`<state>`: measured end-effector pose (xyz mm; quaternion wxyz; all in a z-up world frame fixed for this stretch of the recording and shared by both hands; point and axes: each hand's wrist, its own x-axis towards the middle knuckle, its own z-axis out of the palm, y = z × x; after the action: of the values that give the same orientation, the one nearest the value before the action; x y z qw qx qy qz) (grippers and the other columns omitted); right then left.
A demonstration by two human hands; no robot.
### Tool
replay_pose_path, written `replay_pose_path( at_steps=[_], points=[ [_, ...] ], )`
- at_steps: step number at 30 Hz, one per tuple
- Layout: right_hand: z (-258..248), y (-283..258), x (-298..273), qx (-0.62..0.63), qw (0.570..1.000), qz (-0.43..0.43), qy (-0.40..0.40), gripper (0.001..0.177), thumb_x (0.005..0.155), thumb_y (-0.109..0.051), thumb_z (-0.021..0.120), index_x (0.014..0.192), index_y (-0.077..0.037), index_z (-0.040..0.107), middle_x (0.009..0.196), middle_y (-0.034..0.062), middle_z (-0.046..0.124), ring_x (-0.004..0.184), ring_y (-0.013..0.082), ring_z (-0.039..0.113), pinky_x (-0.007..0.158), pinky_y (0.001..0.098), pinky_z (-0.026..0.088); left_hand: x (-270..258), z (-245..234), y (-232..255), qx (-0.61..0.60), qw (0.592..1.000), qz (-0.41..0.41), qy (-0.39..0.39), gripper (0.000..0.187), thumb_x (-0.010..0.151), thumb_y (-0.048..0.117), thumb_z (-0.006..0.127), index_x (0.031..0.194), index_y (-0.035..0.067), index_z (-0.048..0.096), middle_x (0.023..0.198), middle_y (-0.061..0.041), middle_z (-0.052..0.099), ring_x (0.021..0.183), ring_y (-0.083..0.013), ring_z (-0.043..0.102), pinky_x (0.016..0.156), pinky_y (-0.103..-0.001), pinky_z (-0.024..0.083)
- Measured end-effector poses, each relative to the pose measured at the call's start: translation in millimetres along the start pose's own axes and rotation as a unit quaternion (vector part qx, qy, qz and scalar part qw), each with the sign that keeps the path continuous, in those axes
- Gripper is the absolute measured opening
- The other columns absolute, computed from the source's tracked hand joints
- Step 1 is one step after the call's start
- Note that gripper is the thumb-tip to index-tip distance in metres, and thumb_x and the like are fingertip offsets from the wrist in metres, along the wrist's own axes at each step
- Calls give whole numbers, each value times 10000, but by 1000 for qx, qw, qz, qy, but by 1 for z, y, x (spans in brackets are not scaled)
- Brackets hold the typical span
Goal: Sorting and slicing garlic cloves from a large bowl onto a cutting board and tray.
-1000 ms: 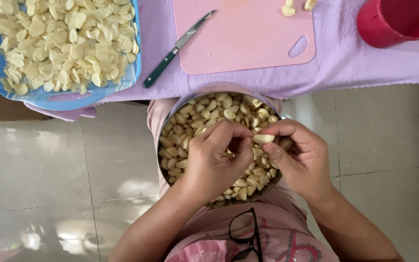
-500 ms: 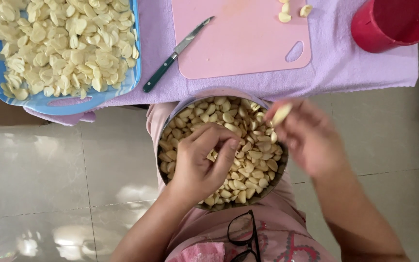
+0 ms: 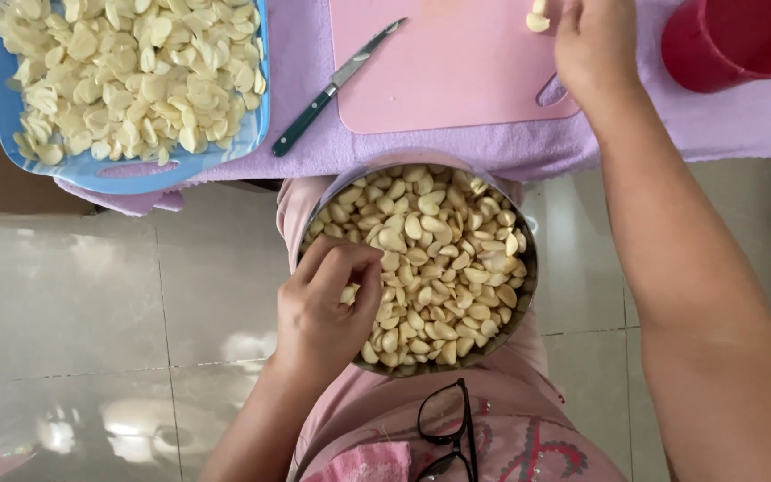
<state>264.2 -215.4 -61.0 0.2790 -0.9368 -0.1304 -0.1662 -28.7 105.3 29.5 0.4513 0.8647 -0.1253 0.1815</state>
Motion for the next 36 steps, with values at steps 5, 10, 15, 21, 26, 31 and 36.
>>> replay_pose_path(
  at_steps=[5,10,15,21,26,31,36],
  points=[
    [-18,-35,-9,123,988,-68,-70,245,1145,97,405,1104,-21,616,1078,104,722,999,246,812,904,374,573,2,-13,-1,-4,1000,29,9,178,980,-161,571,1074,-60,682,1197,-219,665,1113,-346,713,978,-410,625],
    [-77,-92,-69,126,986,-81,-72,307,1078,156,566,1380,104,595,1398,290,578,1319,438,559,1099,502,466,-4,-27,-3,31,999,15,26,149,1009,-126,586,1069,-59,705,1202,-206,693,1105,-305,733,992,-374,630],
    [-102,-115,-136,181,970,44,-159,279,1135,111,546,1410,83,583,1459,237,609,946,178,572,796,224,504,-24,-4,-15,19,999,13,-22,155,991,-110,651,1140,-130,689,1246,-255,683,1144,-347,743,1045,-352,645],
    [-96,-120,-172,287,949,63,-115,198,1111,117,551,1297,81,608,1354,218,676,1273,281,669,1118,300,575,-22,40,-6,208,973,56,-83,418,1026,-38,574,1441,-89,559,1522,-334,543,1403,-419,575,1147,-518,584],
    [-91,-131,-187,328,932,134,-77,184,1099,-24,615,1270,35,647,1323,185,703,1269,251,682,1148,326,558,-35,53,8,126,955,150,-223,672,860,-123,608,1519,5,581,1651,-236,423,1553,-506,351,1234,-655,462],
    [-92,-140,-206,301,938,153,-81,277,1079,-119,613,1317,23,622,1335,167,689,1206,248,684,1047,295,583,-26,40,16,-9,948,224,-227,343,1009,-51,630,1351,-46,650,1436,-259,651,1345,-436,636,1180,-557,516],
    [-90,-162,-228,339,928,123,-89,621,988,-230,626,1496,69,431,1556,260,497,1458,369,534,1210,447,498,-22,12,6,-52,934,281,-215,228,1087,-9,618,1302,-54,676,1411,-255,677,1286,-408,699,1152,-541,569]
  ],
)
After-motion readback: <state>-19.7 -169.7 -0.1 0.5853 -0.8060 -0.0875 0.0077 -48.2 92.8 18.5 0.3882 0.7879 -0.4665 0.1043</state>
